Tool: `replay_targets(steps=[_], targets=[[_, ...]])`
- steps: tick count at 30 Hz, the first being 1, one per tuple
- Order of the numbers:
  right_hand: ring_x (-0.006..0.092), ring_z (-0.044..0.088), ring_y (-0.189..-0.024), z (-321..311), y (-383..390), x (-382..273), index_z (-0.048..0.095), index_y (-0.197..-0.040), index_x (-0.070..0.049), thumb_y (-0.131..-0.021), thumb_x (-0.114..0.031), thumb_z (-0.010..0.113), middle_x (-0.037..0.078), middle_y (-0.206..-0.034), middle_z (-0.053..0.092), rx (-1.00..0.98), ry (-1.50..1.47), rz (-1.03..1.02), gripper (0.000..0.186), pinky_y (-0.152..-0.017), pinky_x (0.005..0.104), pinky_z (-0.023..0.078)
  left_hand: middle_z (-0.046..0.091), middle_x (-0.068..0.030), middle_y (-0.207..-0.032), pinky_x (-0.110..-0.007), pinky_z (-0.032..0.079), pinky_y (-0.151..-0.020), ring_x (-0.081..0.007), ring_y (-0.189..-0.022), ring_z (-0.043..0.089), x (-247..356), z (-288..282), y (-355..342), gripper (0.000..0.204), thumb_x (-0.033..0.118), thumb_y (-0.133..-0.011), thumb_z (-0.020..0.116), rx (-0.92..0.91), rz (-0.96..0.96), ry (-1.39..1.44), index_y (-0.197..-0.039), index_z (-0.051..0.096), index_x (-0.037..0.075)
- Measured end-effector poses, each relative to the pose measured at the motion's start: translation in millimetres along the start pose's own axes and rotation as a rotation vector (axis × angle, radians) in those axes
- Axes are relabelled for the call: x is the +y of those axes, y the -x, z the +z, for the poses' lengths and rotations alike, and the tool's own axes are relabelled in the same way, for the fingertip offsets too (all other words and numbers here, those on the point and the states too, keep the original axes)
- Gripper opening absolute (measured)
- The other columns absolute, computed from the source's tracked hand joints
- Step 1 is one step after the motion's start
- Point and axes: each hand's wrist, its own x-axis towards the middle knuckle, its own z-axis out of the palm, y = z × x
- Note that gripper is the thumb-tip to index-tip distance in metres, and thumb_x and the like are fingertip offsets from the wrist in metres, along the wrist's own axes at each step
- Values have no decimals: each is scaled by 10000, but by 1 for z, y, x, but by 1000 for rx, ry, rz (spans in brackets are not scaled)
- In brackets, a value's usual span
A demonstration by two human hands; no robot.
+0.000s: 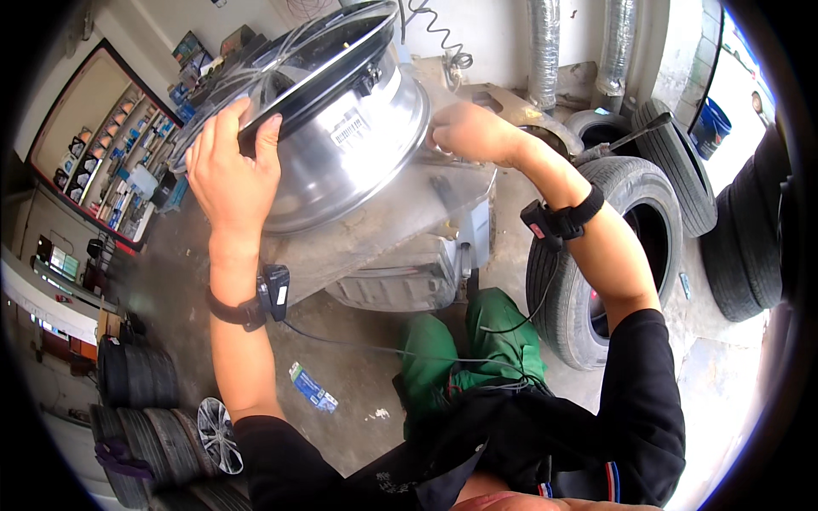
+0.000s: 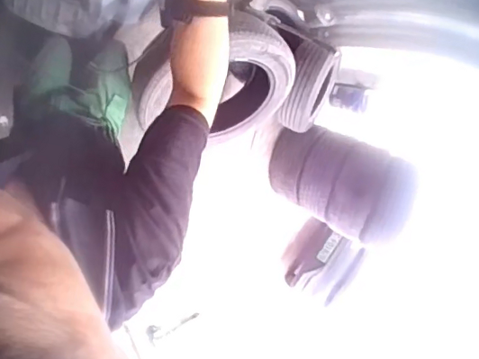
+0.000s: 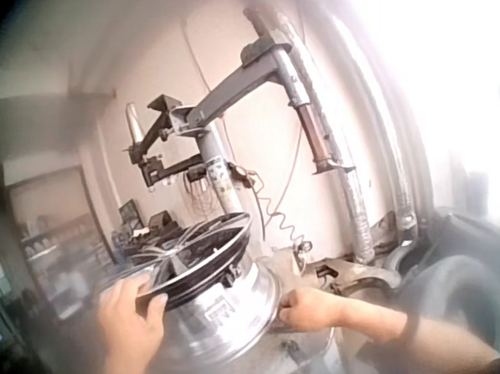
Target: The person removes a valve stem from a wheel rim, applies lubricant to a tire bead using a spray bottle, and mounts the tire onto the rim using a tire machine.
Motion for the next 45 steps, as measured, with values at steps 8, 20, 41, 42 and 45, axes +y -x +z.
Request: replay_targets(steps=[8, 20, 41, 42, 45], targets=[[335, 670, -1002, 48, 15, -28, 708, -1081, -31, -846, -97, 640, 158, -971, 705, -177, 483, -397, 253, -894, 428, 530, 722, -73, -962, -397, 492, -802, -299, -896, 681, -3, 9, 0, 353, 375, -858, 798, 92, 38, -13, -1060, 713, 99], [316, 660, -1085, 59, 23, -16, 699, -1054, -47, -840, -11, 593, 121, -1011, 691, -85, 597, -713, 242, -905, 410, 570, 719, -62, -920, -393, 492, -771, -287, -862, 683, -13, 17, 4, 373, 413, -848, 804, 158, 83, -18, -1036, 717, 104], [138, 601, -814, -4, 5, 0, 754, -1111, -70, -1062, -323, 594, 75, -862, 715, 487, -92, -524, 303, -807, 307, 509, 730, -81, -1028, -389, 478, -871, -295, -963, 677, -2, 7, 4, 339, 372, -917, 755, 59, 19, -18, -1111, 703, 100], [138, 607, -817, -6, 4, 1, 753, -1116, -70, -1063, -328, 593, 73, -845, 705, 504, -96, -490, 308, -809, 309, 512, 722, -78, -999, -392, 478, -850, -297, -939, 672, -3, 8, 3, 342, 373, -897, 767, 79, 30, -17, -1090, 703, 97], [122, 657, -793, -12, 8, -10, 746, -1099, -44, -1048, -321, 626, 55, -782, 677, 506, -190, -287, 306, -774, 296, 544, 703, -76, -962, -399, 470, -818, -301, -907, 656, -4, 10, 3, 351, 368, -865, 785, 102, 40, -13, -1056, 697, 87]])
